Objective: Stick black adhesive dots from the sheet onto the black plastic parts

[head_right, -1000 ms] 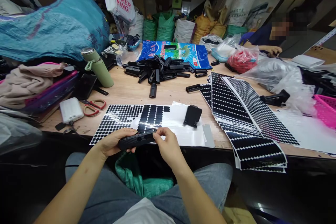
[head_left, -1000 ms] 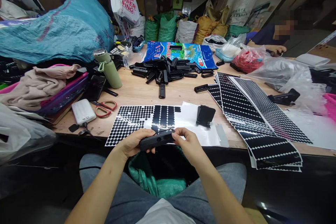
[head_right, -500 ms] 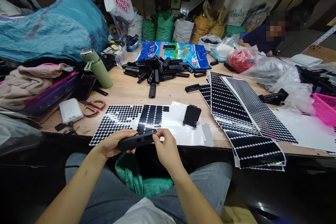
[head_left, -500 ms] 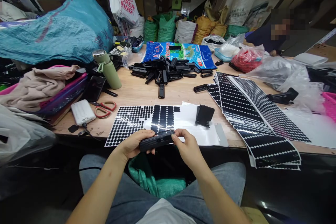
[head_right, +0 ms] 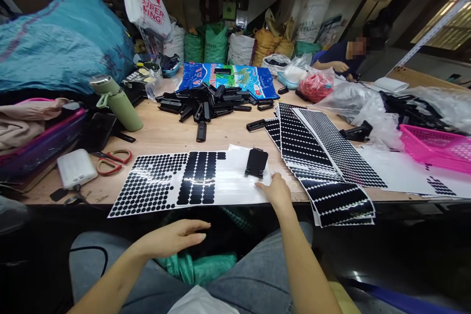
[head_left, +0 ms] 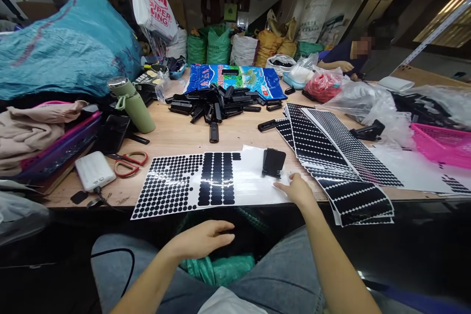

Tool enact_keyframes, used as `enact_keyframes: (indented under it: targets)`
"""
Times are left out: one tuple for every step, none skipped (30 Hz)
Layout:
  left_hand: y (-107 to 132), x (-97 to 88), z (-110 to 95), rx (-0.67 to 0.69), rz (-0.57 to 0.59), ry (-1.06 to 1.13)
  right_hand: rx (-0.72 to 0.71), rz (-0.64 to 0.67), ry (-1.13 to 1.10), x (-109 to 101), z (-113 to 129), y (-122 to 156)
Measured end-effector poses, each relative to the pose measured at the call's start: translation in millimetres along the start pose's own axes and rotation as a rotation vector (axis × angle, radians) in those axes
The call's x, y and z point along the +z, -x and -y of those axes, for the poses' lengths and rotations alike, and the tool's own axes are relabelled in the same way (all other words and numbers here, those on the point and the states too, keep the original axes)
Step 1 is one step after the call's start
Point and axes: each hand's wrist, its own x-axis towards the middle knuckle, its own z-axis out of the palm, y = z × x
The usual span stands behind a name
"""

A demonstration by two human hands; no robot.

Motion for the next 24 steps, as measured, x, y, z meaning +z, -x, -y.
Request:
enact_keyframes:
  targets:
    - [0,0.9,-2,0.028,-0.040,-0.046,0.010,0.051,0.011,1,-4,-8]
    - [-1,-0.3,-3,0.052,-0.113,-0.087,0.013,0.077,0.007,3,-6,-13]
    - [-2,-3.2,-4,0.071,-0.226,-0.143,0.010,0.085,-0.004,6,-7,-17]
    - [-4,-7.4,-3,0.089,-0.372,-0.231,0.007,0.082,-0.015,8,-8,-20]
    - [-6,-12.4,-1,0.102,-0.531,-0.348,0.002,0.075,-0.023,10,-8,-22]
    - [-8,-17.5,2,0.106,-0.664,-0.483,0.000,0.062,-0.027,11,-9,-24]
    - [-10,-22.0,6,0.097,-0.751,-0.620,-0.001,0.049,-0.026,11,-11,-25]
    - [-12,-25.3,11,0.075,-0.787,-0.740,-0.005,0.038,-0.021,10,-13,-26]
    - [-14,-27.4,16,0.047,-0.779,-0.836,-0.012,0.027,-0.011,8,-15,-27]
    - [-16,-28.0,20,0.020,-0.753,-0.908,-0.022,0.017,0.006,6,-16,-28]
    - [-17,-27.6,24,-0.002,-0.729,-0.964,-0.033,0.008,0.024,5,-17,-29]
    - [-18,-26.5,27,-0.015,-0.715,-1.010,-0.042,0.002,0.035,3,-17,-29]
    - [-18,-25.3,29,-0.021,-0.712,-1.048,-0.046,0.002,0.034,3,-16,-29]
    - [-18,-24.2,30,-0.024,-0.713,-1.078,-0.047,0.005,0.015,3,-14,-29]
    - [-18,-23.8,31,-0.027,-0.716,-1.101,-0.046,0.013,-0.023,4,-12,-28]
    - [-18,-24.0,31,-0.029,-0.718,-1.119,-0.046,0.022,-0.076,5,-10,-28]
    - [-19,-24.7,30,-0.030,-0.717,-1.132,-0.048,0.031,-0.136,7,-9,-28]
    - [-19,-25.8,29,-0.031,-0.714,-1.143,-0.053,0.036,-0.197,9,-8,-29]
    - [-21,-26.9,27,-0.029,-0.709,-1.152,-0.056,0.034,-0.252,11,-9,-30]
    - [-22,-27.6,25,-0.028,-0.704,-1.160,-0.055,0.027,-0.298,12,-11,-32]
    - [-25,-27.9,23,-0.024,-0.699,-1.166,-0.051,0.018,-0.335,12,-14,-34]
    - [-28,-27.7,20,-0.018,-0.693,-1.170,-0.043,0.009,-0.366,12,-17,-37]
    - [-31,-27.3,17,-0.009,-0.685,-1.171,-0.035,0.006,-0.396,11,-22,-40]
    - [-36,-27.2,14,0.004,-0.676,-1.168,-0.028,0.006,-0.425,9,-27,-43]
